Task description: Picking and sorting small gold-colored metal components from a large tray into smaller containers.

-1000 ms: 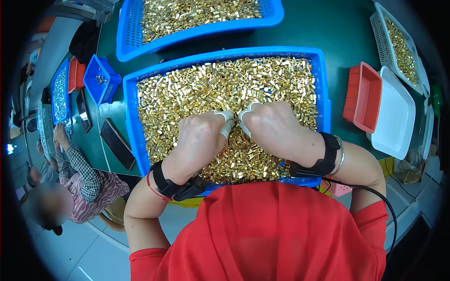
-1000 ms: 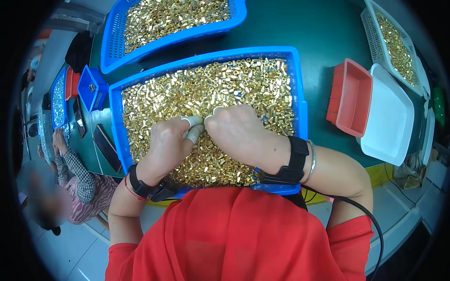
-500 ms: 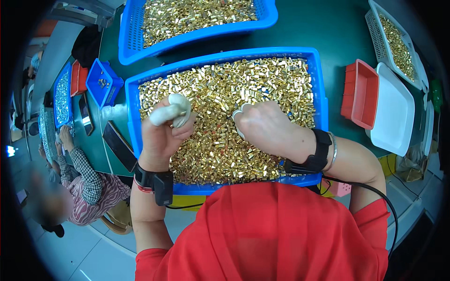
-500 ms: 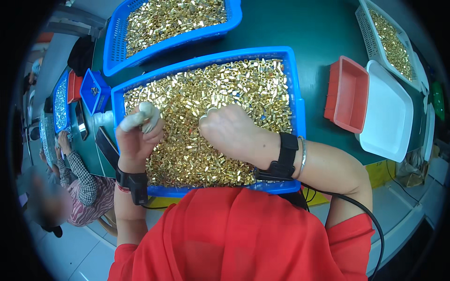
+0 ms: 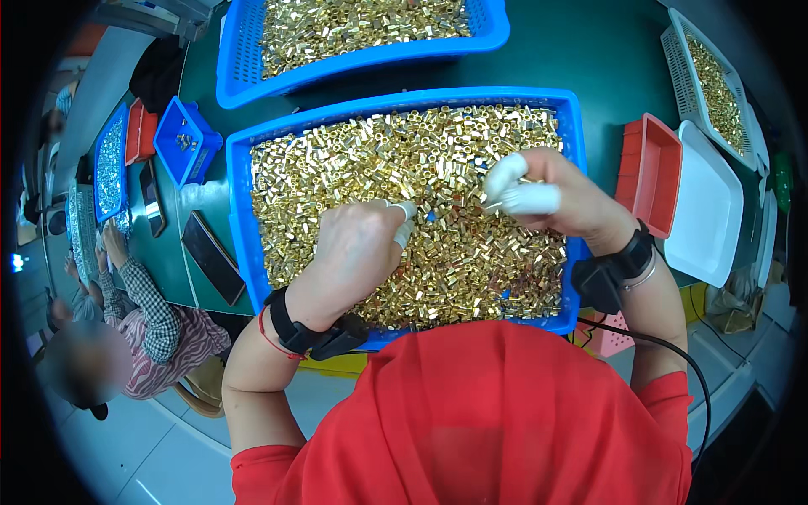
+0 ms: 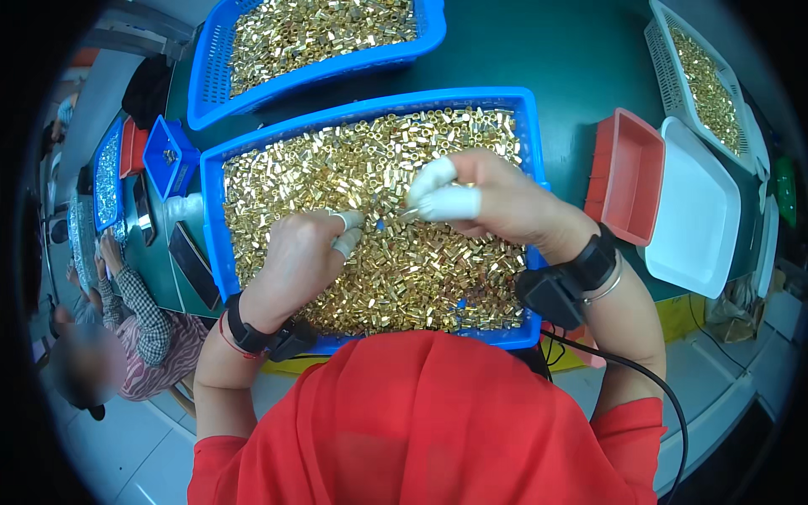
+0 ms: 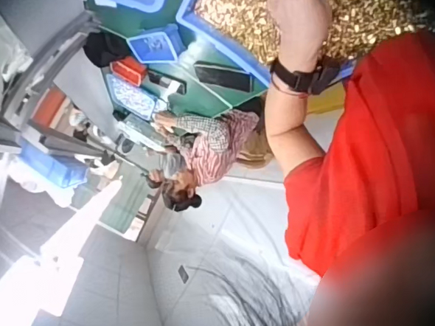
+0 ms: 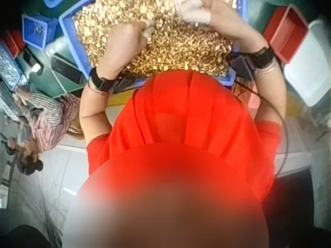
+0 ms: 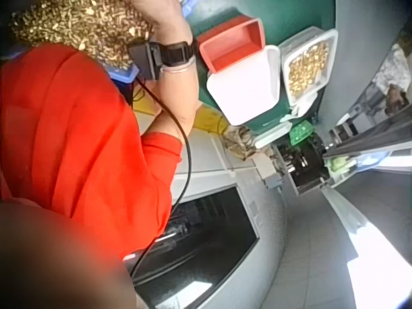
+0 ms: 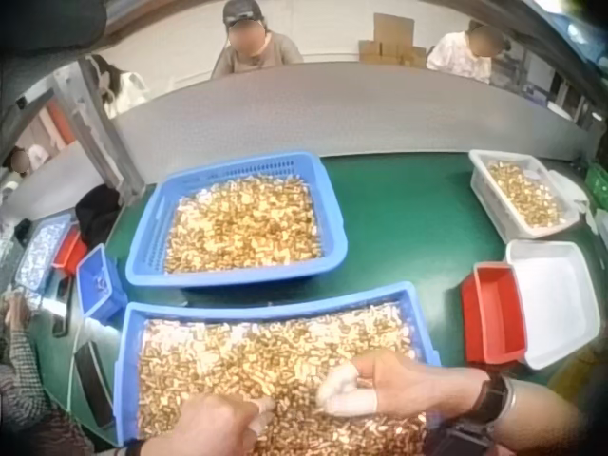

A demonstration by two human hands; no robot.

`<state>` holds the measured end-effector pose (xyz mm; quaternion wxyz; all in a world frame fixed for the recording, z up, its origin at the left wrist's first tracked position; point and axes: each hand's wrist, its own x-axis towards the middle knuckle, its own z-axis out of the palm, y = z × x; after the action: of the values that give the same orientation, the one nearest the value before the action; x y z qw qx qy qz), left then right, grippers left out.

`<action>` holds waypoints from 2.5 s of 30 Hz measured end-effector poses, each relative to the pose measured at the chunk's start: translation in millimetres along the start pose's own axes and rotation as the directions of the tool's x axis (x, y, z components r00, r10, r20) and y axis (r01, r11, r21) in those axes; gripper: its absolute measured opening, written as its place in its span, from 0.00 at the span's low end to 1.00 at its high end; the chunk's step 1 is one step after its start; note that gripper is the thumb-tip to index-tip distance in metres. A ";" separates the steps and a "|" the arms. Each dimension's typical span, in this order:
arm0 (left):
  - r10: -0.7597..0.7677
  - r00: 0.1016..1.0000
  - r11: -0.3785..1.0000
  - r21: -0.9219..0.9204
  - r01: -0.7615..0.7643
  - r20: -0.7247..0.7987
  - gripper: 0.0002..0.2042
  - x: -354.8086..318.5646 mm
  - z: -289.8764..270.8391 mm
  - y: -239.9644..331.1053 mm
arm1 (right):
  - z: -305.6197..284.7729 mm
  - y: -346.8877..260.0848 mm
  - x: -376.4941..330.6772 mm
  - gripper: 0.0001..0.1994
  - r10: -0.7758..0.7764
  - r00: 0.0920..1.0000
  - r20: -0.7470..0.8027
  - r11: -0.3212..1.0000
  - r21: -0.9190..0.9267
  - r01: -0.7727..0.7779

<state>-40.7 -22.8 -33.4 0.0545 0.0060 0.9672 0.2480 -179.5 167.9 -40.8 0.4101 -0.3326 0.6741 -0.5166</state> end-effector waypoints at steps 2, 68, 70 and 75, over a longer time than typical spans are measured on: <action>-0.020 0.995 0.992 0.130 0.007 0.094 0.05 2.6 -2.4 3.5 | -3.2 -2.5 -2.2 0.06 0.055 0.998 0.017 0.998 0.013 -0.055; 0.056 0.998 0.977 -0.207 -0.056 -0.007 0.08 -17.1 28.1 20.2 | 35.4 3.3 -23.2 0.07 0.039 0.999 0.014 0.834 -0.552 -0.025; 0.016 0.997 0.933 -0.358 -0.043 -0.078 0.07 -19.7 28.5 19.0 | 33.3 -0.2 -26.2 0.07 0.027 1.000 0.000 0.892 -0.452 -0.024; -0.014 0.993 0.881 -0.472 -0.042 -0.115 0.06 -21.5 25.1 20.2 | 32.4 -0.3 -29.6 0.07 -0.029 0.999 -0.040 0.948 -0.317 0.015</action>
<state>-17.0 6.1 -43.3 -0.0034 -0.0149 0.8788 0.4769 -137.4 179.9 -38.5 0.3306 -0.3902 0.7533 -0.4134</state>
